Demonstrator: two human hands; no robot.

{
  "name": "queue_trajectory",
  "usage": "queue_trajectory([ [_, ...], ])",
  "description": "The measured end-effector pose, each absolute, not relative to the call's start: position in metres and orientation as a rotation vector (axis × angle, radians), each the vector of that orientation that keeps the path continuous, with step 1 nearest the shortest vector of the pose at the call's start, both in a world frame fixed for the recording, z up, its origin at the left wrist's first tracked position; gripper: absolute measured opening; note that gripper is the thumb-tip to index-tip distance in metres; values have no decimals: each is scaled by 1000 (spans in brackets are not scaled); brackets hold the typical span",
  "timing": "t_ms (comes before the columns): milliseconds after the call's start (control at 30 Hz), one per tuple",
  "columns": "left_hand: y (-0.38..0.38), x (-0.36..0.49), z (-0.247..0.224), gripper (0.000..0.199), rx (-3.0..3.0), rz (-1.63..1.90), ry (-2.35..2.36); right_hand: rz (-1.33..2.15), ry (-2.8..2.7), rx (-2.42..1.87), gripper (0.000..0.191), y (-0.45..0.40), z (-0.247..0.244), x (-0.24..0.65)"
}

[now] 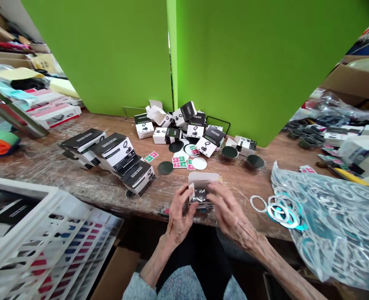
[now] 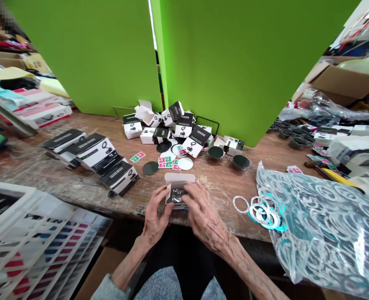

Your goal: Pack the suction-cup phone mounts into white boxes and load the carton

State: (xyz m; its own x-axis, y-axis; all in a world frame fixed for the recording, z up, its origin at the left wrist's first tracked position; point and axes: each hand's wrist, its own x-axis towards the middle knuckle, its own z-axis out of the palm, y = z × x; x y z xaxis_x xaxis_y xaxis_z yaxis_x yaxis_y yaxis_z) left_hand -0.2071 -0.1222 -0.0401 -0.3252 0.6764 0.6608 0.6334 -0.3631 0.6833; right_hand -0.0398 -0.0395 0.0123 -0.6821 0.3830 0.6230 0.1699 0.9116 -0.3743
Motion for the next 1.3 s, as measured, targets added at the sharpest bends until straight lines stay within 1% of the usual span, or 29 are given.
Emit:
queue_trajectory([
  [67, -123, -207, -37, 37, 1856, 1752, 1772, 684, -2118, -655, 40, -37, 8, -39],
  [133, -123, -207, -32, 30, 1845, 1705, 1768, 1077, -1956, -798, 35, -33, 3, -43],
  [200, -121, -209, -27, 25, 1731, 1722, 1740, 1409, -1877, -736, 32, -29, -2, -49],
  [233, -120, -210, -25, 26, 1640, 1745, 1703, 1501, -1847, -689, 33, -27, -4, -52],
  [267, -118, -212, -23, 32, 1543, 1762, 1657, 1536, -1823, -655, 36, -24, -6, -55],
  [333, -116, -216, -19, 47, 1408, 1730, 1562, 1501, -1834, -632, 42, -21, -8, -56],
  [367, -115, -219, -17, 49, 1391, 1690, 1535, 1436, -1878, -640, 41, -20, -8, -54],
  [433, -117, -226, -13, 38, 1462, 1594, 1536, 1219, -2045, -660, 33, -18, -8, -48],
  [467, -119, -229, -11, 31, 1527, 1556, 1541, 1089, -2146, -652, 32, -18, -9, -44],
  [500, -121, -232, -9, 30, 1598, 1529, 1539, 960, -2240, -624, 34, -17, -9, -40],
  [600, -128, -239, -4, 45, 1771, 1461, 1544, 632, -2390, -500, 46, -15, -12, -32],
  [633, -129, -240, -4, 48, 1806, 1444, 1567, 547, -2401, -467, 48, -15, -12, -32],
  [667, -131, -240, -4, 48, 1837, 1430, 1596, 471, -2408, -440, 48, -15, -13, -32],
  [800, -130, -237, -5, 38, 1935, 1396, 1654, 275, -2436, -376, 46, -15, -11, -35],
  [933, -127, -236, -5, 32, 1968, 1383, 1673, 252, -2449, -394, 40, -13, -4, -35],
  [1300, -125, -240, 7, 30, 2124, 1317, 1710, 582, -2488, -428, 41, -1, 6, -31],
])
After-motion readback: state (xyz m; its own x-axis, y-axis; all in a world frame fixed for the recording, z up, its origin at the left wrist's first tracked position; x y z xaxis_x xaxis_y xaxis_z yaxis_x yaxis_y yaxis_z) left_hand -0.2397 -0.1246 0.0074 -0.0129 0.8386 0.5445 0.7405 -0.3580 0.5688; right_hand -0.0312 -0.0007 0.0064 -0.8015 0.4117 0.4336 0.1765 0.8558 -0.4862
